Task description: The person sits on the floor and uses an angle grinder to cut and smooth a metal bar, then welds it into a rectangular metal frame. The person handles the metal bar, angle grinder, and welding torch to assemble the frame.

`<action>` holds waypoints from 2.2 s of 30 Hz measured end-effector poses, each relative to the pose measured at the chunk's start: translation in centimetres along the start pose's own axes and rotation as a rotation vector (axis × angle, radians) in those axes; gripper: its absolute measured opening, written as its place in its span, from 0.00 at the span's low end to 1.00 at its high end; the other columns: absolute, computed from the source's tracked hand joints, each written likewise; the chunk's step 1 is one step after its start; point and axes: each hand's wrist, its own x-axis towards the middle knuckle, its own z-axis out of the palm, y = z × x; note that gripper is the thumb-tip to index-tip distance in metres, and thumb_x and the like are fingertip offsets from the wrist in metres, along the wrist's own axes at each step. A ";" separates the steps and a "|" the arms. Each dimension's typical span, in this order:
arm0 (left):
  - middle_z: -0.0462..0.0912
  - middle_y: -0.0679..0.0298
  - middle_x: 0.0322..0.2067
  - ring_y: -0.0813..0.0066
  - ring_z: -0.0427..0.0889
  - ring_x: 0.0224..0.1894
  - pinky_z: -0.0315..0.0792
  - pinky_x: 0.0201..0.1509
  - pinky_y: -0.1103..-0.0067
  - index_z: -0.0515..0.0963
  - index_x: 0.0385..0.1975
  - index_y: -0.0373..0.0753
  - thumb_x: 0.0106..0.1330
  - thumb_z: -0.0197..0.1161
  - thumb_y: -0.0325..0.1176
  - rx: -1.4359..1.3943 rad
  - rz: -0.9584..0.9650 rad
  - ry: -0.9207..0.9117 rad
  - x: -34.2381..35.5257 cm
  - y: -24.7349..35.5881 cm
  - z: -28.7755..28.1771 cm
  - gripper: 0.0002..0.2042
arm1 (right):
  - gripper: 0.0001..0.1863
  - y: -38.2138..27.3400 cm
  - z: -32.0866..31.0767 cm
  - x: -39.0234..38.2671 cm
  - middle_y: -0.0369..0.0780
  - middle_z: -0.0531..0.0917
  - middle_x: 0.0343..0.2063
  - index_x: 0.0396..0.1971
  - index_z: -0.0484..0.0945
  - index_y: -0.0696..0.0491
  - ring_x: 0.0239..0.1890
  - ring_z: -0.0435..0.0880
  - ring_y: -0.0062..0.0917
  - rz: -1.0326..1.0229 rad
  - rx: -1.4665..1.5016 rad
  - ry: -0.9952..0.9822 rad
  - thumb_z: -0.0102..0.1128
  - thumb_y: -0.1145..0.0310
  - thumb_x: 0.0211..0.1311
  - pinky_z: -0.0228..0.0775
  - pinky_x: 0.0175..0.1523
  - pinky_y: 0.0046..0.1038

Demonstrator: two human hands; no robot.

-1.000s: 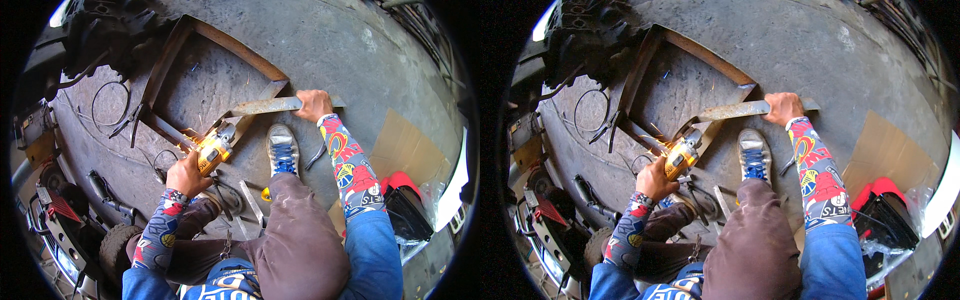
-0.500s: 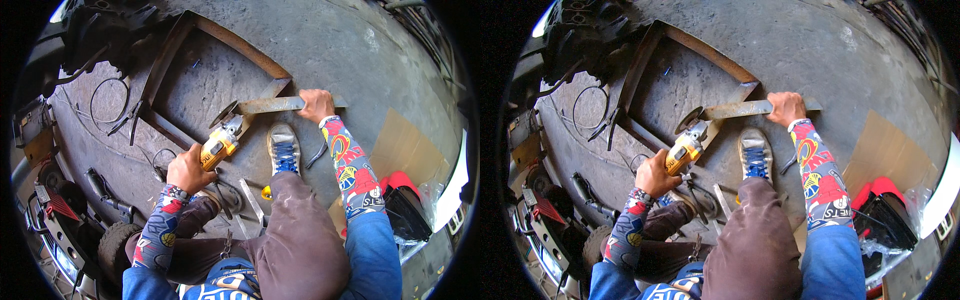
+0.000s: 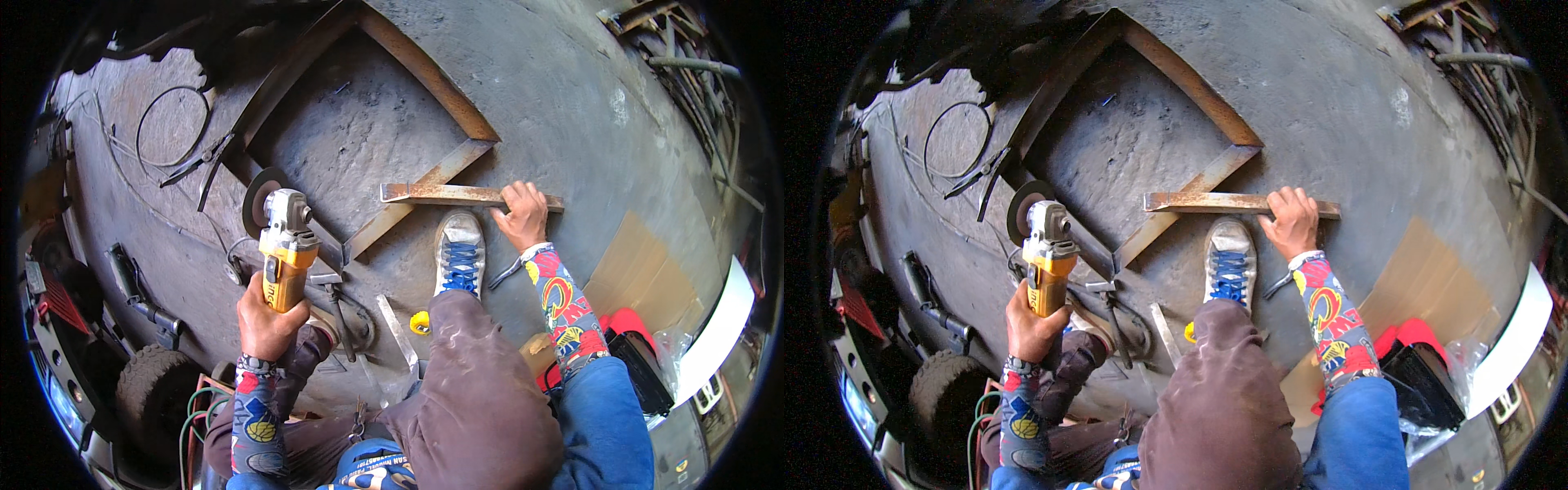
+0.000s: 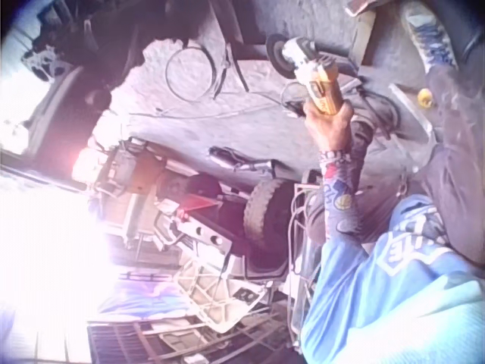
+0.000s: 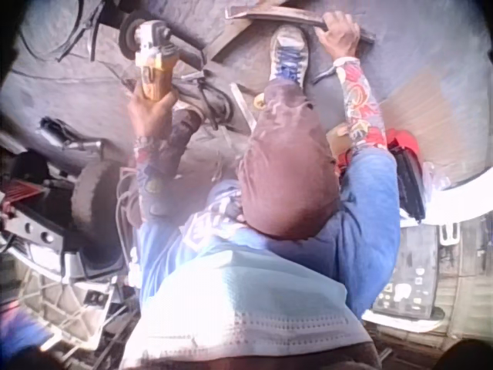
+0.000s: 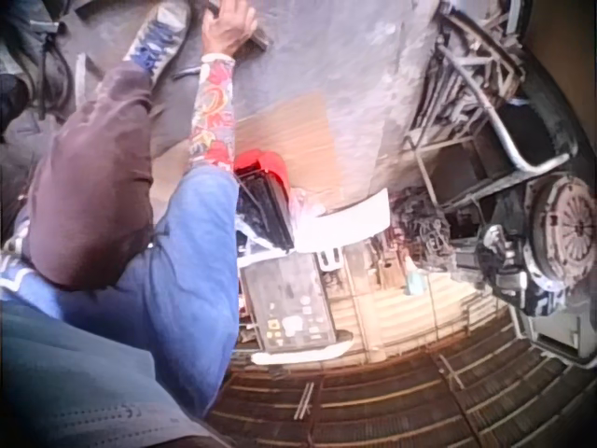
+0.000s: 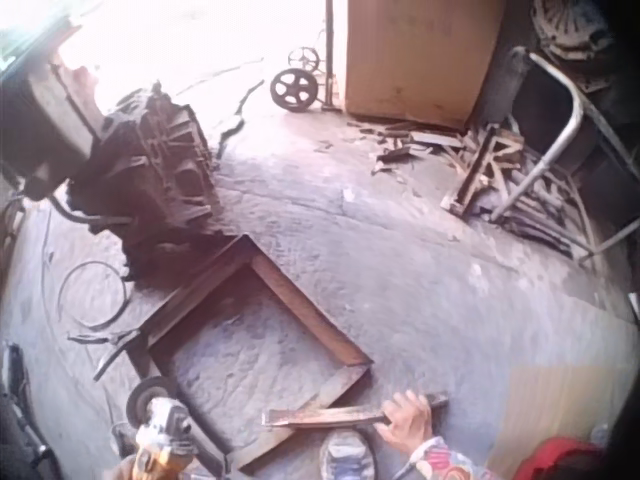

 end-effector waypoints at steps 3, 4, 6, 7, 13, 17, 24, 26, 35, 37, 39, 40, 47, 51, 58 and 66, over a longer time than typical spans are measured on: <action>0.85 0.57 0.33 0.69 0.84 0.35 0.78 0.45 0.70 0.78 0.42 0.32 0.51 0.75 0.32 -0.013 0.000 -0.044 -0.8 -1.2 0.6 0.20 | 0.16 -0.5 0.5 -0.3 0.38 0.77 0.35 0.33 0.77 0.49 0.43 0.78 0.40 -0.042 0.023 -0.034 0.74 0.69 0.43 0.69 0.45 0.43; 0.86 0.54 0.33 0.63 0.86 0.35 0.79 0.45 0.68 0.79 0.44 0.32 0.49 0.76 0.35 0.008 0.035 -0.041 -0.8 -1.2 0.6 0.23 | 0.16 -0.5 0.7 0.0 0.39 0.77 0.36 0.34 0.78 0.49 0.43 0.78 0.40 -0.067 0.043 -0.061 0.73 0.70 0.43 0.70 0.45 0.43; 0.87 0.50 0.33 0.53 0.87 0.37 0.79 0.45 0.65 0.80 0.42 0.34 0.46 0.76 0.38 0.133 0.034 -0.088 -0.8 -1.1 0.7 0.24 | 0.16 -0.6 0.7 0.2 0.40 0.77 0.34 0.35 0.78 0.50 0.42 0.78 0.41 -0.096 0.084 -0.093 0.71 0.73 0.43 0.70 0.46 0.44; 0.87 0.47 0.33 0.48 0.88 0.37 0.80 0.45 0.63 0.80 0.42 0.34 0.45 0.76 0.40 0.206 0.046 -0.108 -0.6 -0.8 0.6 0.25 | 0.15 -0.5 0.5 0.4 0.40 0.78 0.34 0.35 0.78 0.50 0.42 0.79 0.41 -0.113 0.099 -0.103 0.71 0.72 0.44 0.71 0.45 0.44; 0.87 0.46 0.32 0.44 0.88 0.37 0.81 0.45 0.59 0.81 0.45 0.40 0.43 0.75 0.39 0.498 0.234 -0.249 2.5 1.7 0.2 0.26 | 0.11 0.5 -1.3 1.8 0.40 0.81 0.29 0.33 0.80 0.51 0.37 0.81 0.42 -0.173 0.180 -0.160 0.73 0.67 0.51 0.72 0.43 0.44; 0.87 0.47 0.35 0.45 0.88 0.40 0.82 0.48 0.60 0.82 0.47 0.40 0.42 0.76 0.39 0.559 0.319 -0.310 4.7 3.2 0.2 0.27 | 0.11 1.2 -2.3 2.8 0.41 0.84 0.29 0.32 0.82 0.51 0.38 0.83 0.43 -0.156 0.255 -0.221 0.74 0.64 0.54 0.75 0.44 0.45; 0.88 0.49 0.33 0.46 0.88 0.38 0.82 0.47 0.59 0.81 0.47 0.41 0.43 0.74 0.39 0.667 0.486 -0.378 8.1 5.9 -0.4 0.26 | 0.12 1.5 -2.5 3.7 0.45 0.86 0.30 0.33 0.86 0.52 0.39 0.84 0.46 -0.008 0.325 -0.293 0.73 0.60 0.56 0.75 0.45 0.45; 0.88 0.49 0.33 0.46 0.88 0.38 0.82 0.48 0.59 0.82 0.46 0.41 0.43 0.74 0.39 0.684 0.507 -0.422 9.0 6.6 -0.5 0.26 | 0.11 1.7 -2.3 3.9 0.46 0.87 0.32 0.34 0.86 0.52 0.40 0.85 0.46 -0.004 0.330 -0.293 0.73 0.61 0.56 0.76 0.45 0.45; 0.87 0.49 0.33 0.45 0.87 0.39 0.81 0.47 0.58 0.82 0.44 0.41 0.43 0.74 0.39 0.705 0.537 -0.502 10.6 7.3 -0.7 0.24 | 0.11 2.3 -2.1 4.5 0.47 0.87 0.31 0.34 0.87 0.52 0.38 0.86 0.47 0.023 0.418 -0.330 0.74 0.61 0.56 0.77 0.43 0.43; 0.87 0.49 0.32 0.45 0.87 0.39 0.81 0.47 0.58 0.82 0.43 0.40 0.43 0.74 0.39 0.727 0.540 -0.512 10.8 7.3 -0.6 0.24 | 0.11 2.1 -2.3 4.6 0.47 0.87 0.30 0.34 0.88 0.52 0.37 0.87 0.46 0.035 0.430 -0.333 0.74 0.61 0.56 0.77 0.43 0.43; 0.87 0.48 0.32 0.45 0.87 0.38 0.81 0.47 0.58 0.81 0.42 0.40 0.43 0.74 0.40 0.731 0.538 -0.528 11.1 7.4 -0.4 0.24 | 0.12 1.9 -2.4 4.7 0.47 0.87 0.30 0.33 0.88 0.52 0.37 0.87 0.46 0.065 0.408 -0.348 0.74 0.60 0.55 0.77 0.43 0.43; 0.87 0.48 0.32 0.45 0.87 0.38 0.81 0.47 0.58 0.81 0.42 0.40 0.43 0.74 0.40 0.725 0.536 -0.540 11.3 7.5 -0.2 0.24 | 0.12 1.9 -2.5 4.7 0.47 0.87 0.30 0.33 0.88 0.52 0.37 0.87 0.46 0.081 0.400 -0.356 0.74 0.60 0.55 0.77 0.43 0.43; 0.87 0.48 0.32 0.45 0.87 0.38 0.80 0.46 0.59 0.81 0.43 0.39 0.41 0.75 0.42 0.562 0.518 -0.601 11.6 6.8 0.4 0.26 | 0.10 1.3 -2.3 3.8 0.44 0.86 0.28 0.29 0.85 0.52 0.34 0.84 0.45 0.013 0.361 -0.241 0.73 0.63 0.52 0.74 0.40 0.43; 0.87 0.48 0.34 0.46 0.88 0.38 0.80 0.47 0.62 0.81 0.48 0.37 0.41 0.76 0.41 0.309 0.444 -0.461 9.5 5.2 -0.2 0.30 | 0.09 0.2 -1.2 2.7 0.40 0.80 0.27 0.25 0.78 0.52 0.34 0.79 0.41 -0.057 0.266 0.017 0.72 0.69 0.48 0.72 0.39 0.41; 0.85 0.61 0.36 0.71 0.83 0.37 0.78 0.46 0.72 0.79 0.46 0.30 0.47 0.77 0.35 -0.112 0.121 -0.344 4.3 1.2 -1.4 0.26 | 0.09 -0.5 0.6 2.8 0.38 0.82 0.31 0.28 0.79 0.51 0.38 0.81 0.39 -0.063 0.190 0.113 0.73 0.71 0.48 0.74 0.43 0.40; 0.83 0.63 0.35 0.71 0.86 0.33 0.83 0.41 0.73 0.75 0.50 0.33 0.57 0.76 0.32 -0.727 -0.211 -0.559 1.7 -0.7 3.4 0.23 | 0.23 -0.6 0.2 2.7 0.42 0.83 0.42 0.43 0.83 0.54 0.54 0.80 0.42 0.092 0.309 0.141 0.79 0.56 0.52 0.73 0.56 0.42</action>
